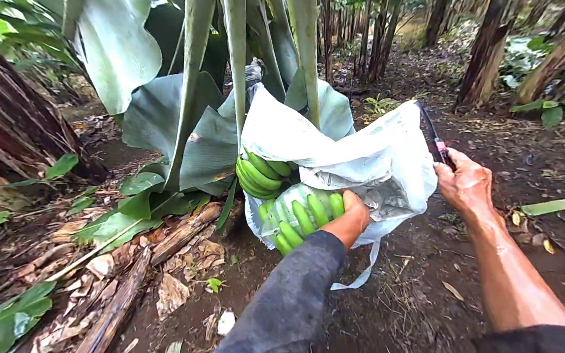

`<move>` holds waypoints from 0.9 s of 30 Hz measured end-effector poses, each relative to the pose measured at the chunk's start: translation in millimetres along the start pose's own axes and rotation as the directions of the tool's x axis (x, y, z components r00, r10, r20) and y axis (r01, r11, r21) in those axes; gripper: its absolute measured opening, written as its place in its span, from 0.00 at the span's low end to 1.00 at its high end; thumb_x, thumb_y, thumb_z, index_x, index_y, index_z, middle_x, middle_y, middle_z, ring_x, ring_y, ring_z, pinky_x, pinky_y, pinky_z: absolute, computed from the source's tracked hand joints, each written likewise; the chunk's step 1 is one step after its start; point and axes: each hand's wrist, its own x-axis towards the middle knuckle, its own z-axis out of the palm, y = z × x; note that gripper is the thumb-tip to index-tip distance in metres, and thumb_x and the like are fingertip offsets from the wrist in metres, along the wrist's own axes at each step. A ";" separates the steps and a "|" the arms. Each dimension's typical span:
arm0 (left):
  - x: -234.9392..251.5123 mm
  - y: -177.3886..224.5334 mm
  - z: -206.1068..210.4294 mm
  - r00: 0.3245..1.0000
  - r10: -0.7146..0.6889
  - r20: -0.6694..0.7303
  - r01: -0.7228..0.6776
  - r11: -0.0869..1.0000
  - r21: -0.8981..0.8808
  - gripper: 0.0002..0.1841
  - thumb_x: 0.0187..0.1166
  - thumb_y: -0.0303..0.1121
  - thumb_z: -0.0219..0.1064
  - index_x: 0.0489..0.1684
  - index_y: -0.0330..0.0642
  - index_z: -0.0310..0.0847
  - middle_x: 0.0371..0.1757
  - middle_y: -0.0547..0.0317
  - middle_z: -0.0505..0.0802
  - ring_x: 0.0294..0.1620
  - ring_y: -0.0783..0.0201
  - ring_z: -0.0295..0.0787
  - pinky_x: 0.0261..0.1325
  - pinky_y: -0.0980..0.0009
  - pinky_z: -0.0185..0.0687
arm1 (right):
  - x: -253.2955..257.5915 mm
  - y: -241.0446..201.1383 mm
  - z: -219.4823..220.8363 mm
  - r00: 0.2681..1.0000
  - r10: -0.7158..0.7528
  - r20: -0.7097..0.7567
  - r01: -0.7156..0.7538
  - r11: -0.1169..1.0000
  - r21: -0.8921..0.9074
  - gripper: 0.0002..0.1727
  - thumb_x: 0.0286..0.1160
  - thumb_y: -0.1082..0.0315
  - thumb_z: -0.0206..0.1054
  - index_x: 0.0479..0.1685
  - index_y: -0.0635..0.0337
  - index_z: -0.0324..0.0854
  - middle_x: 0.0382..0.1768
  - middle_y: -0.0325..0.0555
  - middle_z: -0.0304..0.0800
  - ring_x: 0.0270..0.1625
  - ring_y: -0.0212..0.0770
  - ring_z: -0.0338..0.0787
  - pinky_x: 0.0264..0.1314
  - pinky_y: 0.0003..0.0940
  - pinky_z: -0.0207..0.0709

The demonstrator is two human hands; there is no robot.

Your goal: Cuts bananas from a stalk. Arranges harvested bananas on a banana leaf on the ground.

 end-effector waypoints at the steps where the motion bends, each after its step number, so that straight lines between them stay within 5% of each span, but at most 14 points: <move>1: -9.2 -5.6 5.4 1.000 0.014 -0.001 -0.014 1.000 -0.002 0.29 0.77 0.46 0.69 0.63 0.23 0.81 0.71 0.28 0.83 0.71 0.34 0.81 0.64 0.35 0.78 | -3.2 -2.1 6.0 1.000 -0.004 0.017 0.004 1.000 0.013 0.22 0.86 0.63 0.61 0.76 0.55 0.79 0.55 0.70 0.90 0.59 0.74 0.89 0.61 0.78 0.72; 4: -41.2 -25.9 20.6 0.998 0.060 0.006 -0.060 0.996 -0.064 0.27 0.76 0.45 0.70 0.59 0.25 0.83 0.68 0.29 0.85 0.69 0.33 0.82 0.61 0.35 0.79 | -8.5 -6.9 27.7 0.995 0.023 0.092 -0.031 0.996 0.084 0.21 0.86 0.63 0.62 0.75 0.54 0.80 0.56 0.69 0.90 0.59 0.72 0.89 0.63 0.77 0.72; 7: -85.2 -51.7 30.5 0.993 0.114 0.021 -0.112 0.990 -0.082 0.28 0.74 0.50 0.72 0.52 0.28 0.85 0.61 0.32 0.89 0.63 0.35 0.86 0.57 0.35 0.81 | -16.4 -10.0 64.3 0.970 0.112 0.217 -0.165 0.956 0.242 0.22 0.87 0.61 0.61 0.77 0.52 0.79 0.49 0.63 0.92 0.44 0.64 0.92 0.50 0.70 0.81; 11: -135.0 -75.2 65.4 0.979 0.197 -0.053 -0.198 0.980 -0.010 0.25 0.72 0.53 0.73 0.47 0.35 0.89 0.52 0.41 0.93 0.57 0.41 0.89 0.70 0.38 0.74 | -93.8 11.4 149.6 0.811 0.222 0.542 -0.490 0.764 0.420 0.25 0.87 0.58 0.61 0.82 0.47 0.73 0.41 0.54 0.90 0.28 0.48 0.86 0.32 0.50 0.84; 13: -162.0 -92.3 94.4 0.959 0.229 -0.165 -0.224 0.973 0.052 0.28 0.71 0.57 0.73 0.50 0.38 0.90 0.53 0.45 0.93 0.61 0.43 0.88 0.75 0.41 0.71 | -163.3 29.1 191.4 0.667 0.215 0.713 -0.673 0.584 0.453 0.24 0.88 0.58 0.61 0.81 0.50 0.73 0.36 0.45 0.89 0.24 0.37 0.83 0.26 0.35 0.80; 16: -208.5 -121.8 136.7 0.906 0.271 -0.325 -0.251 0.963 0.103 0.34 0.65 0.66 0.74 0.52 0.43 0.89 0.53 0.49 0.92 0.63 0.45 0.86 0.68 0.44 0.77 | -288.5 60.1 216.0 0.513 0.274 0.814 -0.858 0.185 0.479 0.22 0.90 0.60 0.57 0.79 0.54 0.73 0.30 0.42 0.85 0.20 0.34 0.79 0.18 0.29 0.76; 19: -244.8 -147.4 164.5 0.860 0.300 -0.413 -0.272 0.954 0.127 0.32 0.67 0.68 0.72 0.48 0.44 0.88 0.49 0.52 0.91 0.58 0.45 0.85 0.62 0.47 0.78 | -384.0 55.7 181.4 0.535 0.555 0.637 -0.743 -0.049 0.667 0.20 0.90 0.64 0.53 0.75 0.56 0.72 0.27 0.41 0.83 0.19 0.36 0.80 0.16 0.32 0.77; 22: -264.8 -162.1 177.3 0.854 0.311 -0.418 -0.281 0.950 0.133 0.28 0.71 0.64 0.70 0.43 0.45 0.88 0.43 0.53 0.90 0.52 0.47 0.85 0.56 0.48 0.78 | -438.0 20.7 112.0 0.690 0.595 0.412 -0.557 0.073 0.827 0.22 0.85 0.64 0.49 0.76 0.56 0.68 0.25 0.36 0.82 0.17 0.34 0.81 0.15 0.31 0.79; 24: -270.5 -167.4 177.0 0.857 0.316 -0.407 -0.286 0.949 0.135 0.27 0.69 0.64 0.70 0.39 0.47 0.88 0.37 0.55 0.89 0.46 0.50 0.86 0.50 0.51 0.76 | -460.9 -11.1 68.6 0.826 0.409 0.388 -0.501 0.217 0.837 0.22 0.81 0.61 0.56 0.72 0.57 0.73 0.25 0.36 0.84 0.17 0.34 0.82 0.17 0.32 0.81; 27: -276.8 -171.1 175.9 0.854 0.332 -0.401 -0.300 0.943 0.142 0.28 0.71 0.66 0.68 0.37 0.47 0.88 0.34 0.57 0.88 0.44 0.51 0.86 0.49 0.52 0.76 | -486.9 -43.2 44.4 0.857 0.096 0.506 -0.480 0.506 0.717 0.23 0.75 0.58 0.67 0.67 0.55 0.86 0.33 0.39 0.94 0.25 0.32 0.88 0.26 0.32 0.86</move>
